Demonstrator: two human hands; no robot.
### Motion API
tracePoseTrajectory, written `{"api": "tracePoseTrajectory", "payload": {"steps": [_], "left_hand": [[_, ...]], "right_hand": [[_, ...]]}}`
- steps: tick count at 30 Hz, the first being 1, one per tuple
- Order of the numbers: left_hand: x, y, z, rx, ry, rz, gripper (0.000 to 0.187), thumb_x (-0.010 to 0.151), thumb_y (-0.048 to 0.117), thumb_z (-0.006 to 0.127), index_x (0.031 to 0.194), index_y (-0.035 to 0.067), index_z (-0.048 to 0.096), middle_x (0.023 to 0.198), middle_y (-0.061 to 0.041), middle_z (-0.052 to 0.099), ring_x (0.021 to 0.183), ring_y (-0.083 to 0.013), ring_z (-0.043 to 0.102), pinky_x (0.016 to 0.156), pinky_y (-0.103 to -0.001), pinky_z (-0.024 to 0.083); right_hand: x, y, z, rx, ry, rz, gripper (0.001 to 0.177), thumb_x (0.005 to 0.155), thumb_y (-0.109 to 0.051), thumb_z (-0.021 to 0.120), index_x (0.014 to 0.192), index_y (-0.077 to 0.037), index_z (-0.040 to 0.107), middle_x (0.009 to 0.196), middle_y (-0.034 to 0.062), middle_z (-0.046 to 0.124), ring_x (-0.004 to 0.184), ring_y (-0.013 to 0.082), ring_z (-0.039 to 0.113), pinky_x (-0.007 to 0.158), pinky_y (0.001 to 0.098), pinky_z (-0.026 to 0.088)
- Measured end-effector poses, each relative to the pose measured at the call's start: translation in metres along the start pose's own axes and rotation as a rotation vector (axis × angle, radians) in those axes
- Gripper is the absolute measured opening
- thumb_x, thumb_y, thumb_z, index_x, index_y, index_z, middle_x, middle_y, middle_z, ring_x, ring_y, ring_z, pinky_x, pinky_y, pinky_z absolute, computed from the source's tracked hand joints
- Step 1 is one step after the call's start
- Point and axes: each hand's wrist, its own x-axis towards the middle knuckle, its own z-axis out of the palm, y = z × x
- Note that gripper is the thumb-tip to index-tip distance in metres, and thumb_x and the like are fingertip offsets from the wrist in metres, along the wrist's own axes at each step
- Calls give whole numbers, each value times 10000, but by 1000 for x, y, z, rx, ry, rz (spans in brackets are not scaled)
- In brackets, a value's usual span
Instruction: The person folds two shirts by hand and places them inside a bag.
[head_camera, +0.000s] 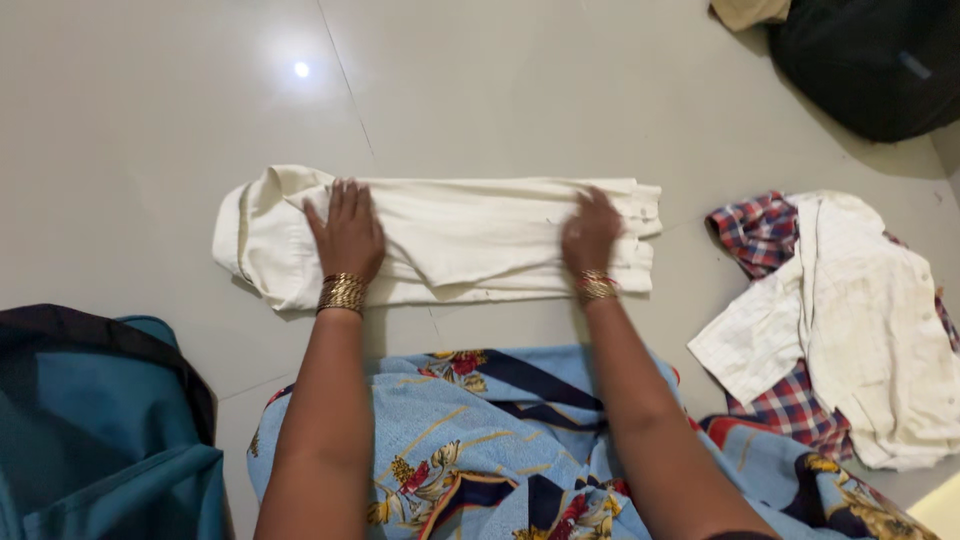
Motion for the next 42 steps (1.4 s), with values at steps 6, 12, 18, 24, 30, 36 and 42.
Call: {"api": "tracePoseTrajectory", "payload": {"steps": [6,12,18,24,30,36,42], "left_hand": [[-12,79,29,-70,50,167,600,1086,421,356,1592,99,375,1686,-96,282,1581,-239,198,1270,-572,39],[-18,64,36,-71,29,127,648,1005,394,396,1627,228,317,1717,-85,179,1572,-279,147,1233,-589,42],[-22,66,30,-67,1,99,650,1011,386,405,1637,243,304,1730,-75,161,1588,-285,134,1235,-621,52],[-23,66,32,-70,7,105,634,1025,382,372,1640,250,296,1733,-68,159,1591,-280,121,1233,-625,53],[-24,65,32,-75,19,111,625,1046,416,364,1643,247,296,1736,-68,154,1594,-283,124,1234,-629,52],[-39,62,28,-63,-18,96,643,1021,460,375,1626,267,279,1719,-62,165,1573,-281,147,1220,-637,54],[-57,57,29,-18,-73,102,664,1030,501,362,1639,266,244,1716,-58,148,1580,-285,131,1227,-635,35]], "right_hand": [[-3,-159,54,180,-130,-226,537,1024,-290,502,1522,-98,455,1644,142,384,1548,297,314,1252,524,224],[8,-169,41,112,-282,-183,665,1037,-462,416,1602,-135,288,1692,75,218,1553,237,167,1251,494,139],[28,-64,27,10,-265,-47,729,1043,-487,413,1644,-120,225,1720,77,182,1587,237,143,1275,488,108],[24,33,-1,-107,-269,130,690,1076,-478,359,1647,-115,224,1729,79,184,1594,238,134,1289,482,97],[14,59,-12,-147,-247,124,682,1078,-452,291,1641,-76,211,1720,99,181,1588,259,115,1275,460,95],[-16,51,-23,-98,-244,139,689,1064,-441,325,1636,-70,225,1713,116,191,1584,277,124,1270,463,97],[-28,59,-11,-73,-199,118,699,1063,-430,347,1646,-55,251,1723,118,181,1596,281,126,1292,471,93]]}}
